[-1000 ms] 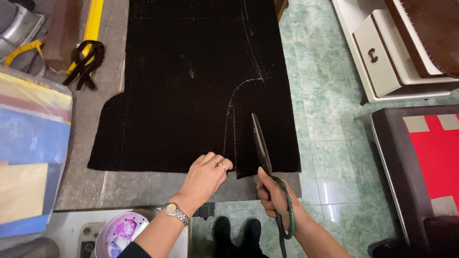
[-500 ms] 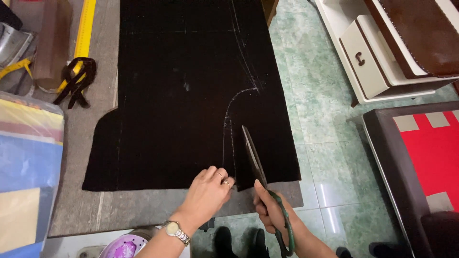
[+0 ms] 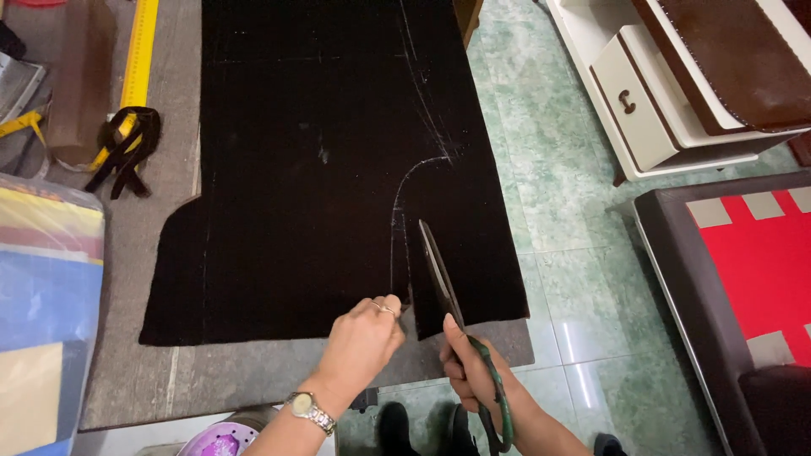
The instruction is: The person uses a pair of scissors to cut a piece of black fabric laid out on a table. They follow a white chalk outline drawn on the material, carefully maneuvering the scissors to create a curved shape. The person adjusts the fabric's position on the table as they progress through the cutting process.
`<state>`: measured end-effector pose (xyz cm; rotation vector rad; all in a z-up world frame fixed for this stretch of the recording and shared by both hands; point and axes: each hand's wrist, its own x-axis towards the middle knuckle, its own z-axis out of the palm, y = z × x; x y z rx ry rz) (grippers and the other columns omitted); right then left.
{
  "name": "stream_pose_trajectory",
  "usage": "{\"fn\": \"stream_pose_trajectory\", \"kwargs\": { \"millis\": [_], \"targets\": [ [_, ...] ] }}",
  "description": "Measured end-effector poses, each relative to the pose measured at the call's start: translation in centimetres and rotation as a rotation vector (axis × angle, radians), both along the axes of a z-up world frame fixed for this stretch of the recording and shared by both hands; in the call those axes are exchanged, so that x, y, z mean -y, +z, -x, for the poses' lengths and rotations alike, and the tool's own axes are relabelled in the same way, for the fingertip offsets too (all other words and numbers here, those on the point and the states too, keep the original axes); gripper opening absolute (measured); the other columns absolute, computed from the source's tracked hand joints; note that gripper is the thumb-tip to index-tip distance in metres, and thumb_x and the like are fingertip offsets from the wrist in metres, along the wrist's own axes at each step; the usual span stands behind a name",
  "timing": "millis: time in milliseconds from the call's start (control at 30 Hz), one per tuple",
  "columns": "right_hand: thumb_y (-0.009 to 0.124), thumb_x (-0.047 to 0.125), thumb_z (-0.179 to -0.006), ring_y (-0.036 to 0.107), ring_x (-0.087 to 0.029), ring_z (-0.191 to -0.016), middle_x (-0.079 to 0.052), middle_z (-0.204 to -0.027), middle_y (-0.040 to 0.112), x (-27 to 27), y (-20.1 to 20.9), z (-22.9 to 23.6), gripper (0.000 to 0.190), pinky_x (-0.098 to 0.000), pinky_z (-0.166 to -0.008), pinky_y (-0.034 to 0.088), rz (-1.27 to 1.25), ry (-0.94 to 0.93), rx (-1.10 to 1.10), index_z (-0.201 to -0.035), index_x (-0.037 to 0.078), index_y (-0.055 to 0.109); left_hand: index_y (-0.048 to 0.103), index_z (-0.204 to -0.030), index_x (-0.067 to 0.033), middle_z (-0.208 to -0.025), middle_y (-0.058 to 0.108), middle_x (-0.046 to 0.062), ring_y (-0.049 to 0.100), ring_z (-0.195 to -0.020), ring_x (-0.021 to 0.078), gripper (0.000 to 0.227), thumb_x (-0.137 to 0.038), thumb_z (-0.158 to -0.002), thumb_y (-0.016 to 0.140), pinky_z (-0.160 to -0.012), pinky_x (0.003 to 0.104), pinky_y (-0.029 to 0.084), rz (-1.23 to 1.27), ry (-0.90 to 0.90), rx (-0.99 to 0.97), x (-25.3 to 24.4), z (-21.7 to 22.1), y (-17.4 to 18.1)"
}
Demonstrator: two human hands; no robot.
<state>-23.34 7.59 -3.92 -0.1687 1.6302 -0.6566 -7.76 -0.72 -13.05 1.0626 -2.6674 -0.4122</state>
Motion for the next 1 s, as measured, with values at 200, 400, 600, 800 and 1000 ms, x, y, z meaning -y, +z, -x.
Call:
{"fn": "stream_pose_trajectory", "kwargs": {
  "millis": [200, 400, 600, 800, 1000],
  "targets": [
    [0.040, 0.064, -0.091, 0.022, -0.012, -0.045, -0.003, -0.062, 0.034, -1.0, 0.0, -0.2, 0.059, -0.0294, -0.042, 0.022, -0.006, -0.033, 0.115, -0.080, 0.008, 0.050, 0.053, -0.091, -0.0127, -0.076, 0.061, 0.003, 0.058, -0.056, 0.0224, 0.013, -0.006, -0.081, 0.056, -0.053, 0.037, 0.047, -0.340, 0.135, -0.321, 1.0, -0.9, 1.7],
    [0.039, 0.070, -0.087, 0.021, -0.012, -0.046, -0.002, -0.064, 0.035, -2.5, -1.5, 0.2, 0.060, -0.0280, -0.041, 0.022, -0.072, -0.009, 0.168, -0.082, 0.011, 0.050, 0.053, -0.085, -0.0116, -0.073, 0.054, -0.001, 0.048, -0.058, 0.0123, 0.012, -0.002, -0.079, 0.049, -0.053, 0.030, 0.041, -0.493, 0.236, -0.373, 1.1, -1.2, 3.1],
    [0.043, 0.066, -0.089, 0.020, -0.011, -0.043, -0.003, -0.064, 0.034, -3.5, -1.1, -0.5, 0.057, -0.0282, -0.040, 0.018, -0.101, -0.049, 0.164, -0.080, 0.010, 0.050, 0.054, -0.088, -0.0111, -0.072, 0.057, 0.001, 0.052, -0.057, 0.0146, 0.017, 0.000, -0.076, 0.051, -0.056, 0.031, 0.043, -0.460, 0.238, -0.390, 1.1, -1.3, 2.0],
    [0.042, 0.068, -0.088, 0.021, -0.012, -0.044, -0.003, -0.064, 0.034, -3.0, -1.2, -1.0, 0.059, -0.0284, -0.041, 0.019, -0.110, -0.035, 0.152, -0.081, 0.010, 0.050, 0.051, -0.088, -0.0122, -0.063, 0.042, -0.004, 0.036, -0.050, 0.0098, 0.016, 0.001, -0.079, 0.050, -0.050, 0.028, 0.036, -0.505, 0.226, -0.374, 0.9, -1.5, 2.5],
    [0.040, 0.070, -0.087, 0.022, -0.013, -0.045, -0.003, -0.064, 0.034, -2.5, -1.3, -1.5, 0.061, -0.0287, -0.042, 0.021, -0.122, -0.014, 0.139, -0.081, 0.010, 0.050, 0.050, -0.088, -0.0106, -0.058, 0.039, -0.004, 0.034, -0.047, 0.0112, 0.018, 0.003, -0.077, 0.050, -0.048, 0.030, 0.034, -0.451, 0.180, -0.400, 0.9, -1.6, 1.9]
  ]
}}
